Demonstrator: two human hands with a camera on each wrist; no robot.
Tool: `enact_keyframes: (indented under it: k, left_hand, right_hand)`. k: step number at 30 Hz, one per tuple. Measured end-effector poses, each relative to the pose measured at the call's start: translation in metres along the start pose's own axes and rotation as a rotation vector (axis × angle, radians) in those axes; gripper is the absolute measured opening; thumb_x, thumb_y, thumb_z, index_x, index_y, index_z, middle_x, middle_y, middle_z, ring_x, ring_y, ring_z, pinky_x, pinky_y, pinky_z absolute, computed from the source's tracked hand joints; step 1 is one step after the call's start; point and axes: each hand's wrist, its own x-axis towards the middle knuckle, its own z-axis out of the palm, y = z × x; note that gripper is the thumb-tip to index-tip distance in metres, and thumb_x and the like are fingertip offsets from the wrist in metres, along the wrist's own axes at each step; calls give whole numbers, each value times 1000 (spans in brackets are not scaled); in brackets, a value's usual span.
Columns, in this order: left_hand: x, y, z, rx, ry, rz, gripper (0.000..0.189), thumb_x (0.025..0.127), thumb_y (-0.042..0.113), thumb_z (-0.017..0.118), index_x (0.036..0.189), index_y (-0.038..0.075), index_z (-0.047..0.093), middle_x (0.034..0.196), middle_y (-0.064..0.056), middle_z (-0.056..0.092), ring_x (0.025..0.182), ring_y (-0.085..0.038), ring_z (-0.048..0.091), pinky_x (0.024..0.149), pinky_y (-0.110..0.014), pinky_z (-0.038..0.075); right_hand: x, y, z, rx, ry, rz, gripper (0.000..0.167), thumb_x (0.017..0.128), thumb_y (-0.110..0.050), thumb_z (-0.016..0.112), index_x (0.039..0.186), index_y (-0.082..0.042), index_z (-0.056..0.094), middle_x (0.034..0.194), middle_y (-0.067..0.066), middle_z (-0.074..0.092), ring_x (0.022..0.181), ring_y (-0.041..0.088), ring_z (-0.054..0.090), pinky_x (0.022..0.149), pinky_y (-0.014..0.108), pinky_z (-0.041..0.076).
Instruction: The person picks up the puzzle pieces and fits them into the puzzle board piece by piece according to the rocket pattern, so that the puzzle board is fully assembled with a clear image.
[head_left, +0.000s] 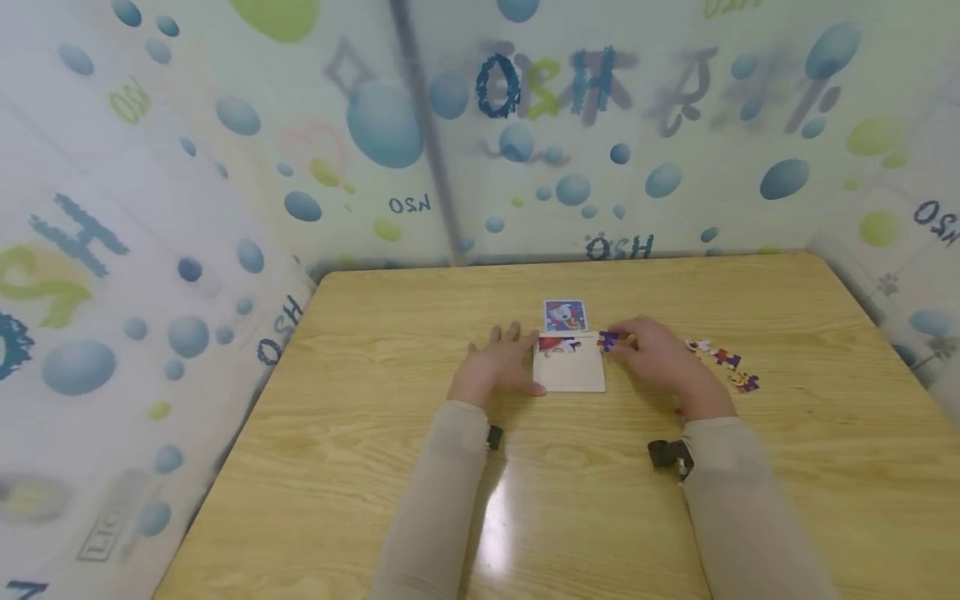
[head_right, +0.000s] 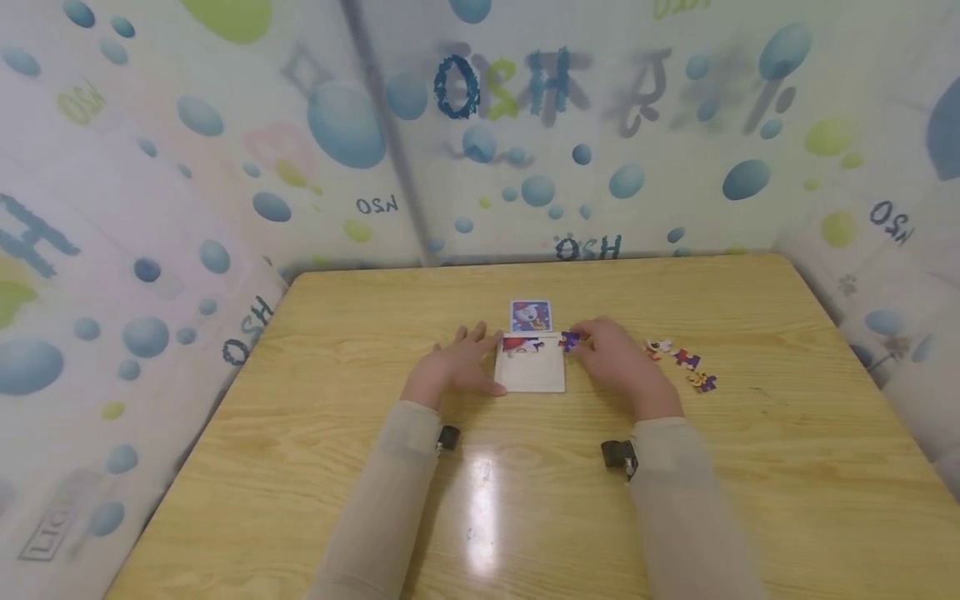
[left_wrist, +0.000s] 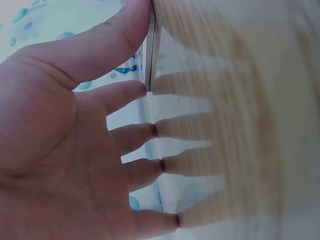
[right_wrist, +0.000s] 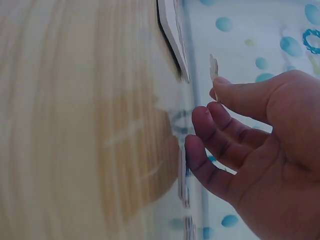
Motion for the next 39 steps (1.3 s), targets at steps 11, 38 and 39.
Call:
enact_keyframes:
  k: [11,38,39]
  left_hand:
    - [-4,3,-4,13,-5,-5,104,90,54,81,172,33,19,182,-6,1,168,-39,-3,129,-78,3]
    - [-4,2,-2,-8,8,-18,104,89,52,82,171,34,21,182,-5,2,168,-39,-3,130,-76,2]
    - [-4,2,-2,-7,9,-18,104,89,52,82,171,34,21,182,-5,2,168,-40,-3,130,-76,2]
  right_hand:
    - [26,-17,13,-47,-86,-44,42,109,-10,55,149,2,58,129,27,65,120,40,63,107,60,54]
    - [31,-15,13,-66,-126,-24,35,108,-16,60,142,-7,60,103,15,63,87,25,57,75,36,48]
    - [31,-15,12,-66,-126,-28,34,108,-16,60,141,-8,60,102,15,63,86,25,57,74,36,48]
